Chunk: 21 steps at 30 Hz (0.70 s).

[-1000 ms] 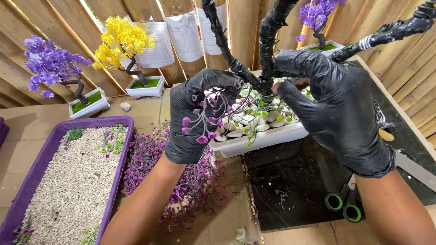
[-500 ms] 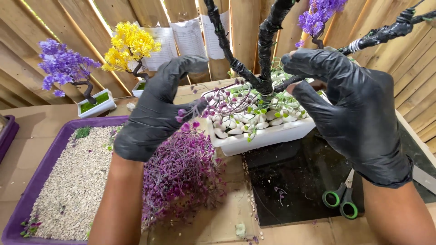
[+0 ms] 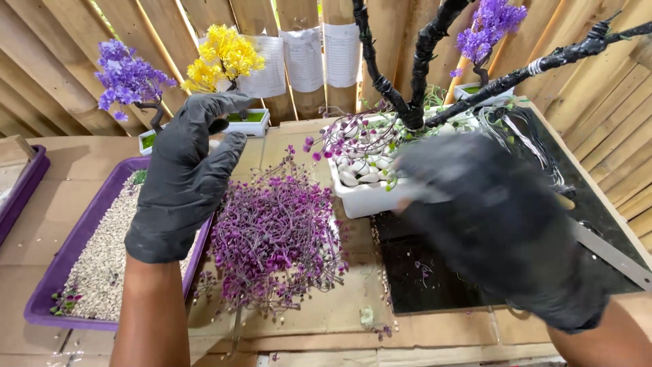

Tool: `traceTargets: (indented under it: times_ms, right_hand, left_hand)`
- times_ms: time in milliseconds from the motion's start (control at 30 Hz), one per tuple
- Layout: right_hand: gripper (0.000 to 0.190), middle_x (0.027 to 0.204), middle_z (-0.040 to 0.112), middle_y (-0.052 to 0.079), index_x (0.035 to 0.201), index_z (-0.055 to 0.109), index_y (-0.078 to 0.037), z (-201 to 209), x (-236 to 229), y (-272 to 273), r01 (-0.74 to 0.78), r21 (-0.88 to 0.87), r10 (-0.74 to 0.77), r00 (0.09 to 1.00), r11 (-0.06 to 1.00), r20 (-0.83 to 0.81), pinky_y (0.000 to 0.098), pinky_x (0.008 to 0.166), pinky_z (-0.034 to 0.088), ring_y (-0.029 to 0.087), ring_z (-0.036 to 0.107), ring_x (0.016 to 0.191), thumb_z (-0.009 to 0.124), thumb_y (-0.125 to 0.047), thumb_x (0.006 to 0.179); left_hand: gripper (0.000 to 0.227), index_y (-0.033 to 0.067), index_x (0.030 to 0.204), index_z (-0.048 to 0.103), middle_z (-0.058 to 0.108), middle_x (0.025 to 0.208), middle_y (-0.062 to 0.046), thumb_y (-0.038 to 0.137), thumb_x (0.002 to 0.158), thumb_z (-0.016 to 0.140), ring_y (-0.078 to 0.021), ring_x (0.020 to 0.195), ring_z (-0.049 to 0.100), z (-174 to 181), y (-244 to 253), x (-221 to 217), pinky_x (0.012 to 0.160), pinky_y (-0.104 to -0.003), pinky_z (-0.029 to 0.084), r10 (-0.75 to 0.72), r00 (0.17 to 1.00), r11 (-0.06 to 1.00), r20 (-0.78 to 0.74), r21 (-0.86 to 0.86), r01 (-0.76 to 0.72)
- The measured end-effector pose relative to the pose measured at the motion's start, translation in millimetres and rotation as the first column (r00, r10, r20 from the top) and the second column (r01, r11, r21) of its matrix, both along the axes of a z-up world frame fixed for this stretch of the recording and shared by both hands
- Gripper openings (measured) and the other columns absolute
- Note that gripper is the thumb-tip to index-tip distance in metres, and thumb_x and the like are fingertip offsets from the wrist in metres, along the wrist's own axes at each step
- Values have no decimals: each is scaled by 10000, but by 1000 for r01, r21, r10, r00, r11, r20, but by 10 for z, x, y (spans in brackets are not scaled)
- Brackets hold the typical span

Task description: The person arranges small green and purple artificial plants into a white rectangular bonsai pot filled with white pebbles. They use their gloved hands to position the plants among the branches of a black artificial tree structure.

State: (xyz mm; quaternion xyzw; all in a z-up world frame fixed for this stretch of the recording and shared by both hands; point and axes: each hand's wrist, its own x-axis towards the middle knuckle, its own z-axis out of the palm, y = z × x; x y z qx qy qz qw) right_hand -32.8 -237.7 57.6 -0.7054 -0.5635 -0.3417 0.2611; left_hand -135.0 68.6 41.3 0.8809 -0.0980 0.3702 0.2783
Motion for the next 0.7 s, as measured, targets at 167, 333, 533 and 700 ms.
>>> traceTargets:
  times_ms: [167, 333, 533, 700]
  right_hand:
    - [145, 1003, 657, 43, 1067, 658, -172, -1055, -143, 541, -171, -675, 279, 959, 717, 53, 462, 832, 485, 297, 601, 965, 615, -213, 935]
    - [305, 1224, 607, 204, 1263, 579, -61, -1751, -166, 692, -336, -431, 331, 939, 837, -90, 484, 636, 511, 387, 628, 920, 571, -77, 958]
    - [166, 1038, 654, 142, 1057, 604, -108, -2335, 66, 574, -160, -472, 181, 984, 867, -2, 435, 910, 497, 341, 611, 1035, 497, -227, 1100]
    - [288, 1172, 667, 182, 1246, 650, -69, -2905, 380, 366, -265, -301, 267, 963, 916, -33, 467, 1021, 498, 361, 624, 1115, 499, -272, 1107]
  left_hand:
    - [362, 39, 1362, 565, 635, 1318, -193, 199, 1038, 542, -349, 1252, 604, -203, -68, -238, 1063, -452, 467, -15, 989, 998, -145, 62, 24]
    - [565, 87, 1446, 500, 561, 1427, -191, 398, 980, 578, -409, 1349, 480, -1241, -170, -257, 1109, -544, 386, 85, 907, 956, -412, 290, 42]
    - [759, 173, 1571, 403, 451, 1536, -198, 618, 969, 528, -454, 1457, 351, -2050, -44, -254, 1183, -645, 215, 255, 882, 833, -397, 553, 8]
    - [731, 206, 1564, 406, 406, 1582, -147, 492, 918, 598, -406, 1501, 315, -2367, 221, -203, 1198, -608, 223, 345, 877, 769, -336, 637, -58]
